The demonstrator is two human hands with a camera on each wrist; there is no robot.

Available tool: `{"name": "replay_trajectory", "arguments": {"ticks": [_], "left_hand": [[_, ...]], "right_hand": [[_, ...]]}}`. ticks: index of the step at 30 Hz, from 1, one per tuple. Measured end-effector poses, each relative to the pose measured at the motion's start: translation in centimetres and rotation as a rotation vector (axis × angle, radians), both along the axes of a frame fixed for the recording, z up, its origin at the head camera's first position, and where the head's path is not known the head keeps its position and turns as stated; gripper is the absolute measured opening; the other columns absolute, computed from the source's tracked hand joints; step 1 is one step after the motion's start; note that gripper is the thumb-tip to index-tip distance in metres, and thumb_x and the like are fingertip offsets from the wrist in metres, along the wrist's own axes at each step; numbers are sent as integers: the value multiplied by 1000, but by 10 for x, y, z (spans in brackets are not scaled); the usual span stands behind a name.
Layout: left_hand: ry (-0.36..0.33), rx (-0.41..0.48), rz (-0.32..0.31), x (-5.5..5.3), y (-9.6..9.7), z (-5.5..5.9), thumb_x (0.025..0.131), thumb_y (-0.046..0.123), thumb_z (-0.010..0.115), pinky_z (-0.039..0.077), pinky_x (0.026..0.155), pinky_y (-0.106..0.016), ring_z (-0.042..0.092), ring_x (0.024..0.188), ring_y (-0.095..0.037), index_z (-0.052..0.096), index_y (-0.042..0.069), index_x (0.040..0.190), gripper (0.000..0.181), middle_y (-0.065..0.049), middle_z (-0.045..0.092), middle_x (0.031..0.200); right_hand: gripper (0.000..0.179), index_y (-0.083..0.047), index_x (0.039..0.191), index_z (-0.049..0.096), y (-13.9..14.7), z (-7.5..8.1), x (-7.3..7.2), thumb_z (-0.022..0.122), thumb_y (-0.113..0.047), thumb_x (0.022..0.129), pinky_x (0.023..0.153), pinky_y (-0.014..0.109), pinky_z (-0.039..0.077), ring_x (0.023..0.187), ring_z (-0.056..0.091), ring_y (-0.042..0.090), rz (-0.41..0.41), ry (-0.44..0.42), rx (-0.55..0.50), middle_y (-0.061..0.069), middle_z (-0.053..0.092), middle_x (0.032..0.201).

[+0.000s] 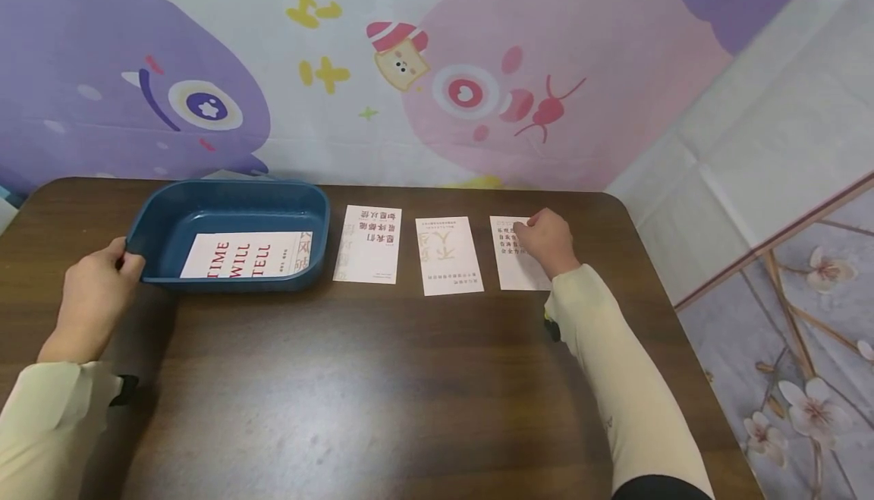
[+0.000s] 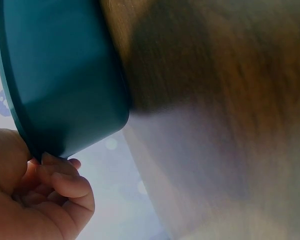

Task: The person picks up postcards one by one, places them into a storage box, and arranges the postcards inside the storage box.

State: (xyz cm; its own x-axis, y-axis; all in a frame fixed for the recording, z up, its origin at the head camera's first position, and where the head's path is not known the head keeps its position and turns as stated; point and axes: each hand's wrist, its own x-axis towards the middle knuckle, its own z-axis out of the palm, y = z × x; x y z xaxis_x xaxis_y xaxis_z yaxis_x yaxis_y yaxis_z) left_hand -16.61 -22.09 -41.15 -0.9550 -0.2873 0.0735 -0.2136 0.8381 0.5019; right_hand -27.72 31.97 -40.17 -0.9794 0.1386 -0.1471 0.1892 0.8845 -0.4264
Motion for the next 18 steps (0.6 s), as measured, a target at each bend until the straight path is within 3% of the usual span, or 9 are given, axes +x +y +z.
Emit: {"name": "replay_trajectory", "arguments": {"ticks": [7, 10, 13, 18], "left_hand": [[-20, 5, 10, 0, 2, 2, 92, 13, 34, 35, 60, -40, 46, 73, -38, 50, -8, 100, 27, -26, 52, 86], [-17, 0, 11, 0, 1, 2, 92, 13, 34, 35, 60, -41, 45, 73, -38, 49, -7, 98, 26, -27, 52, 86], [-18, -4, 8, 0, 1, 2, 92, 13, 34, 35, 61, -42, 45, 73, -38, 49, -6, 97, 25, -26, 51, 85], [-14, -11, 0, 0, 1, 2, 91, 12, 35, 34, 61, -43, 44, 71, -38, 48, -5, 92, 21, -26, 51, 83]], "right_hand": [[43, 7, 89, 65, 14, -6, 5, 51, -33, 87, 79, 42, 44, 83, 56, 31, 9, -49, 76, 22, 64, 94], [48, 10, 98, 64, 15, -9, 6, 51, -35, 87, 83, 44, 44, 87, 56, 32, -14, -87, 81, 26, 63, 104], [51, 11, 100, 62, 15, -12, 7, 53, -37, 87, 80, 42, 45, 85, 56, 31, -28, -110, 73, 27, 62, 104], [50, 12, 91, 61, 14, -14, 9, 56, -38, 86, 66, 34, 41, 72, 50, 25, -22, -118, 67, 22, 60, 86]]}}
